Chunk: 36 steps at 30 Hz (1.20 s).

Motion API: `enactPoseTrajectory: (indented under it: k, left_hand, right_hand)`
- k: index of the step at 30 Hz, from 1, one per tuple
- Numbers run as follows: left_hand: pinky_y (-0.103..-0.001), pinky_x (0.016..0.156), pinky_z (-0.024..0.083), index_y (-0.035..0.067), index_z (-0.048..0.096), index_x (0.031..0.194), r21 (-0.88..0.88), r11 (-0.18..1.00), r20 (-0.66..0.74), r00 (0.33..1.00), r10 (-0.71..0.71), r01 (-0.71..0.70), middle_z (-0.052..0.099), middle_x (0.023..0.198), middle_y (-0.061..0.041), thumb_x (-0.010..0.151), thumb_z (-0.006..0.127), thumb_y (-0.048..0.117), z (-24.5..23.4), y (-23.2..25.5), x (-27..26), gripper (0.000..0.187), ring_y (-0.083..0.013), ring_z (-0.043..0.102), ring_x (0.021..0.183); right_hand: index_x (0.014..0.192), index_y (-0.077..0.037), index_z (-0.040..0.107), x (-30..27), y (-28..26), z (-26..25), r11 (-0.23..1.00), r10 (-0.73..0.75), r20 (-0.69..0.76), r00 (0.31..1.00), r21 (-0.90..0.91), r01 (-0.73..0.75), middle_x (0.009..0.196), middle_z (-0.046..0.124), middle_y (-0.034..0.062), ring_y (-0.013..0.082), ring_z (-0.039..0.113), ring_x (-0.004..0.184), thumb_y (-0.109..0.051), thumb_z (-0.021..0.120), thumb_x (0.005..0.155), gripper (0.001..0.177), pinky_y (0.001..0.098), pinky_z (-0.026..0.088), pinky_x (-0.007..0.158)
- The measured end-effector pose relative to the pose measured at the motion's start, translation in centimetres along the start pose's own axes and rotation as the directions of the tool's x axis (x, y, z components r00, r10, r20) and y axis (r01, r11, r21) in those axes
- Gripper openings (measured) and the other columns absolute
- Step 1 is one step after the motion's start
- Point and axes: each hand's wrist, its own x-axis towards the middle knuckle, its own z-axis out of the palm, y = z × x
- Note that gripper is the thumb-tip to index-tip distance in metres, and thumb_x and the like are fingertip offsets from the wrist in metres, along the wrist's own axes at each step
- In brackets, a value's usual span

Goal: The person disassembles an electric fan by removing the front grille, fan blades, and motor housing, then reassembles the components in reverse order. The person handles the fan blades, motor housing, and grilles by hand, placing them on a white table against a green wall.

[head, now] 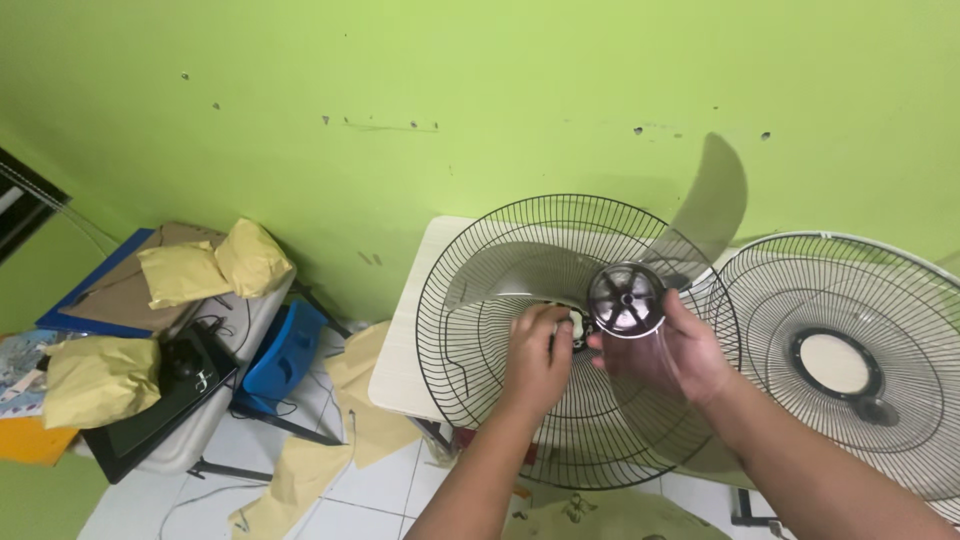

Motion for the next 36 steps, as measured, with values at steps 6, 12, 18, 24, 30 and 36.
enactPoseTrajectory:
  k: [6, 12, 18, 24, 30, 36]
  left_hand:
    - [-0.045, 0.100, 0.046, 0.002, 0.070, 0.113, 0.098, 0.986, 0.005, 0.990, -0.139, 0.138, 0.065, 0.120, -0.016, 0.089, 0.070, 0.013, -0.9, -2.4, -1.0, 0.026, -0.0362, 0.056, 0.114]
    - [-0.043, 0.100, 0.046, 0.003, 0.071, 0.112, 0.113, 0.965, 0.040, 0.969, -0.242, 0.236, 0.065, 0.116, -0.015, 0.089, 0.069, 0.012, -0.8, -3.6, -1.7, 0.025, -0.0350, 0.056, 0.114]
    - [-0.044, 0.100, 0.046, 0.001, 0.072, 0.109, 0.074, 0.985, 0.033, 0.987, -0.158, 0.155, 0.066, 0.115, -0.016, 0.089, 0.070, 0.013, 0.0, -3.1, -0.9, 0.023, -0.0362, 0.057, 0.115]
    - [-0.046, 0.097, 0.046, 0.002, 0.072, 0.108, 0.134, 0.979, 0.052, 0.986, -0.158, 0.150, 0.066, 0.115, -0.017, 0.089, 0.068, 0.011, 0.9, -3.8, -0.1, 0.022, -0.0377, 0.058, 0.111]
    - [-0.044, 0.099, 0.048, 0.003, 0.074, 0.108, 0.191, 0.974, -0.031, 0.992, -0.119, 0.123, 0.068, 0.112, -0.016, 0.086, 0.067, 0.003, 1.5, -5.8, -0.1, 0.023, -0.0370, 0.058, 0.109]
    - [-0.045, 0.100, 0.046, 0.003, 0.075, 0.104, 0.190, 0.969, -0.027, 0.987, -0.155, 0.158, 0.068, 0.111, -0.016, 0.083, 0.069, 0.003, 1.9, -5.9, -0.2, 0.022, -0.0375, 0.058, 0.109]
  right_hand:
    - [0.149, -0.008, 0.048, -0.7, -0.5, 0.0, 0.999, -0.040, 0.126, 0.991, 0.013, 0.038, 0.139, 0.061, 0.0173, 0.0429, 0.060, 0.120, -0.067, 0.046, 0.097, 0.079, 0.0654, 0.042, 0.103]
    - [0.148, -0.010, 0.047, -0.8, -0.5, -0.4, 0.999, -0.033, 0.087, 0.996, 0.008, 0.033, 0.138, 0.061, 0.0172, 0.0423, 0.061, 0.119, -0.068, 0.044, 0.096, 0.079, 0.0659, 0.042, 0.102]
    - [0.149, -0.006, 0.046, -0.4, -0.2, -0.3, 0.998, -0.040, 0.141, 0.989, 0.050, 0.034, 0.138, 0.060, 0.0193, 0.0443, 0.060, 0.119, -0.065, 0.041, 0.101, 0.077, 0.0649, 0.043, 0.101]
    - [0.150, -0.008, 0.046, 0.1, -0.6, -1.1, 0.997, -0.073, 0.084, 0.994, 0.030, 0.071, 0.138, 0.060, 0.0205, 0.0460, 0.060, 0.117, -0.062, 0.045, 0.100, 0.073, 0.0657, 0.043, 0.099]
    - [0.150, -0.008, 0.050, 0.0, -1.4, -2.6, 0.994, -0.090, 0.102, 0.991, 0.077, 0.083, 0.141, 0.060, 0.0172, 0.0467, 0.058, 0.120, -0.061, 0.049, 0.101, 0.072, 0.0659, 0.042, 0.102]
    - [0.146, -0.010, 0.051, 0.5, -1.4, -2.2, 0.998, -0.068, 0.016, 0.998, -0.008, 0.068, 0.140, 0.060, 0.0143, 0.0452, 0.058, 0.119, -0.063, 0.049, 0.099, 0.072, 0.0648, 0.041, 0.102]
